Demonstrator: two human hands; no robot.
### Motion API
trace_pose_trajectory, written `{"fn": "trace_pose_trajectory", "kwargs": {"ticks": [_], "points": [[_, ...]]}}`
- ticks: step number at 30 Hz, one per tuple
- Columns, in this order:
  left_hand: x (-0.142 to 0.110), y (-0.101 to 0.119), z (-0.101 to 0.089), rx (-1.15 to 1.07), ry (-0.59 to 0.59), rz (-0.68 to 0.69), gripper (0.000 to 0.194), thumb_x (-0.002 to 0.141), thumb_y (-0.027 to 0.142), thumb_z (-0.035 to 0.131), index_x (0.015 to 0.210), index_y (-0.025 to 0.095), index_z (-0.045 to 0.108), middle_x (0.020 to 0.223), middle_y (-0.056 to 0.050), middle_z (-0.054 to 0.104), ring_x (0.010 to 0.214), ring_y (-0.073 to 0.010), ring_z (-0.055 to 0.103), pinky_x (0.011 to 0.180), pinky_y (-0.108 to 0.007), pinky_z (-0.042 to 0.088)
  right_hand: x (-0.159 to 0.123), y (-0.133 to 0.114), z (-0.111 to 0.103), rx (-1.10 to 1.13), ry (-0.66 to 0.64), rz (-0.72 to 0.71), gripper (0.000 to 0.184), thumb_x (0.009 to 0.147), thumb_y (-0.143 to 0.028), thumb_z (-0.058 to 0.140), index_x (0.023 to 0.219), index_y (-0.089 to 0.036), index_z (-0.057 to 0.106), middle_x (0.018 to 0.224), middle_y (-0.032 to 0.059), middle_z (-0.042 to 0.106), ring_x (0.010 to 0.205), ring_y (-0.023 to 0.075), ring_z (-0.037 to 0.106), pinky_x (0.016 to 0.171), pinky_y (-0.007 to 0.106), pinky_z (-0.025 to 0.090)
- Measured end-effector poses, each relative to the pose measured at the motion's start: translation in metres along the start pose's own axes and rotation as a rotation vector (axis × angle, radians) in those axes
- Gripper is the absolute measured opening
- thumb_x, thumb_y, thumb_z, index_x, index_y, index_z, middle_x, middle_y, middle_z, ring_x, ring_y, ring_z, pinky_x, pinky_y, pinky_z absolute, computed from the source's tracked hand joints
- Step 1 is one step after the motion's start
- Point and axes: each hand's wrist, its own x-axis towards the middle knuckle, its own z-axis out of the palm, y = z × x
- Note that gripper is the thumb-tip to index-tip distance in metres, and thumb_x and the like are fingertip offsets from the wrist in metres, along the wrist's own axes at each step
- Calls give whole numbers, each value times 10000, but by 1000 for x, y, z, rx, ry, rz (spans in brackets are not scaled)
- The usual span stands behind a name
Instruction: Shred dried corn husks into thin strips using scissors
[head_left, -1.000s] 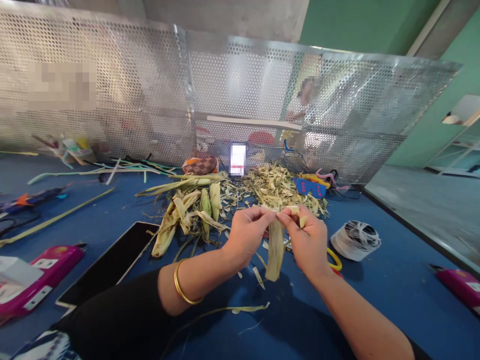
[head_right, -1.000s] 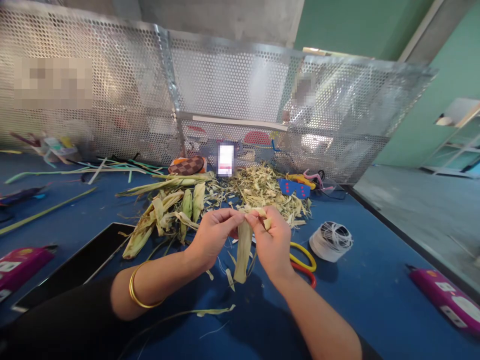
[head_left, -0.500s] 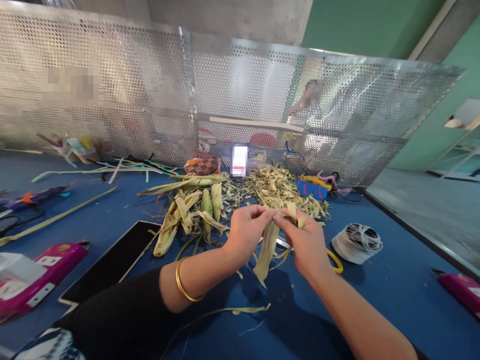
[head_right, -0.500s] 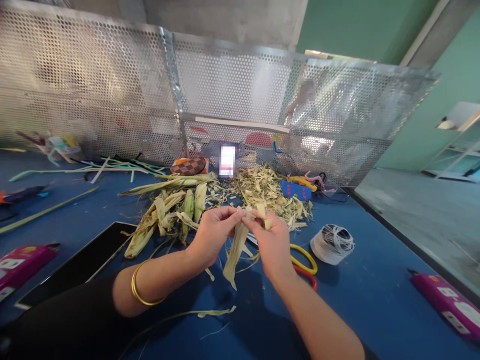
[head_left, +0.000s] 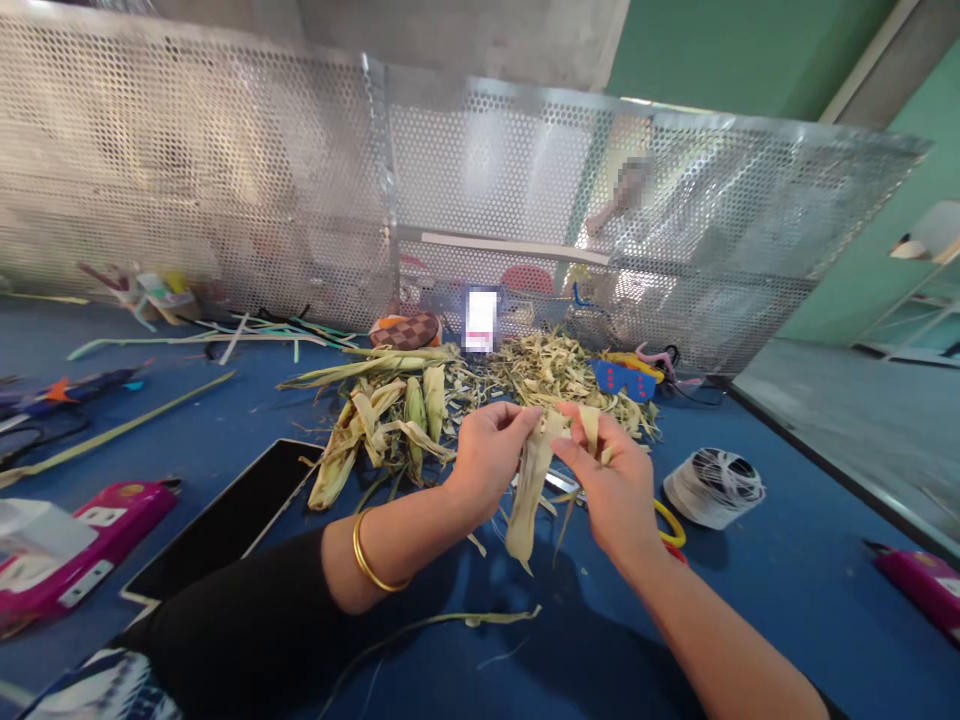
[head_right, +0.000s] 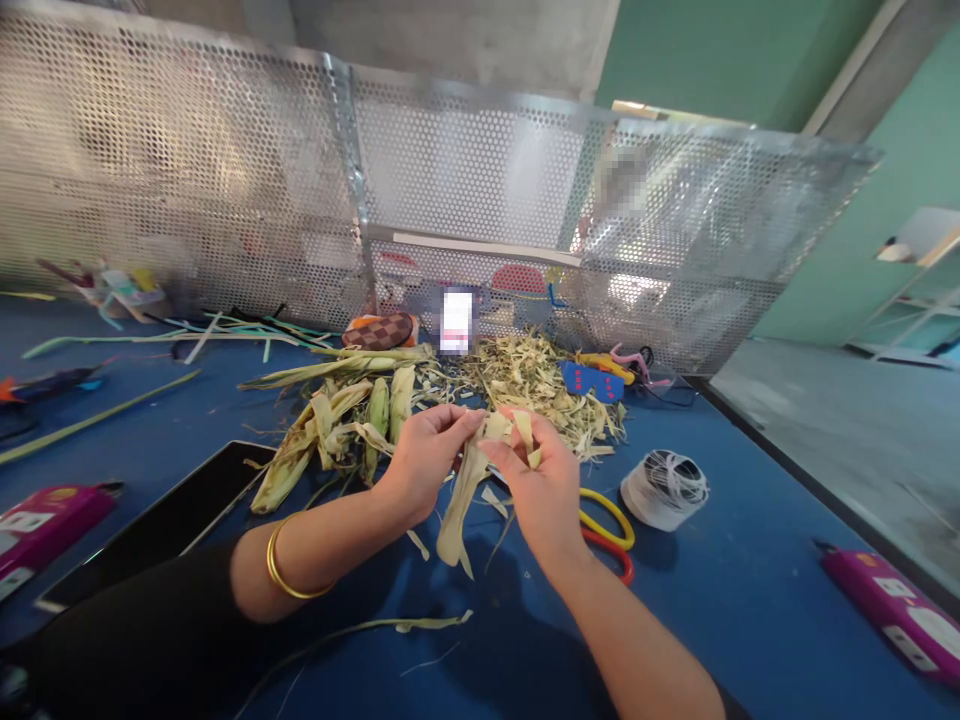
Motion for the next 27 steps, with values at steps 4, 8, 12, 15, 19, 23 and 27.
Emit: {"fn": "trace_pose_trajectory", "kwargs": {"ticks": [4, 8, 12, 15, 19, 23, 27], "points": [[1, -3, -1, 35, 23, 69, 238, 704, 375, 615, 627, 155, 569, 523, 40, 501, 460, -70, 403, 433, -192, 313, 0, 2, 6, 264, -104, 361, 317, 630, -446, 708, 707, -195, 531, 426, -132, 223, 375, 47, 152, 357, 198, 135], [0, -4, 0, 22, -10, 57, 259, 701, 399, 619, 629, 156, 567, 529, 37, 506, 463, -71, 409, 446, -196, 318, 0, 5, 8, 238, -41, 311, 287, 592, -376, 733, 662, -189, 527, 439, -110, 324, 391, 49, 201, 369, 204, 147], [-5, -5, 2, -58, -99, -36, 321, 654, 463, 659, 664, 148, 599, 564, 29, 524, 491, -71, 426, 462, -193, 315, 4, 8, 3, 40, 41, 103, 185, 677, -354, 658, 670, -186, 579, 526, -51, 501, 475, 95, 384, 437, 227, 300], [-7, -7, 4, -97, -111, -98, 364, 626, 497, 677, 632, 142, 598, 554, 27, 514, 492, -69, 423, 472, -194, 321, 6, 10, -1, -180, 58, -61, 170, 737, -350, 614, 707, -183, 618, 616, -21, 577, 578, 130, 478, 550, 255, 397], [-3, -9, 3, -145, -64, -134, 338, 645, 461, 685, 610, 142, 581, 529, 34, 510, 462, -61, 421, 458, -186, 326, -1, 8, -5, -416, 59, -411, 154, 789, -291, 589, 671, -192, 581, 610, -19, 510, 565, 127, 471, 539, 249, 402], [4, -3, 0, -184, 10, -159, 277, 746, 353, 635, 590, 144, 540, 509, 37, 499, 428, -54, 449, 425, -168, 343, -16, -1, -10, -504, -159, -862, 163, 820, -144, 482, 853, -201, 630, 720, 35, 583, 620, 143, 552, 552, 251, 441], [19, 7, -8, -238, 81, -249, 212, 798, 289, 607, 657, 150, 532, 547, 32, 523, 420, -68, 507, 435, -185, 425, -33, -15, -12, -580, -367, -1189, 197, 840, -167, 476, 946, -167, 643, 662, 45, 616, 572, 149, 558, 503, 261, 417]]}}
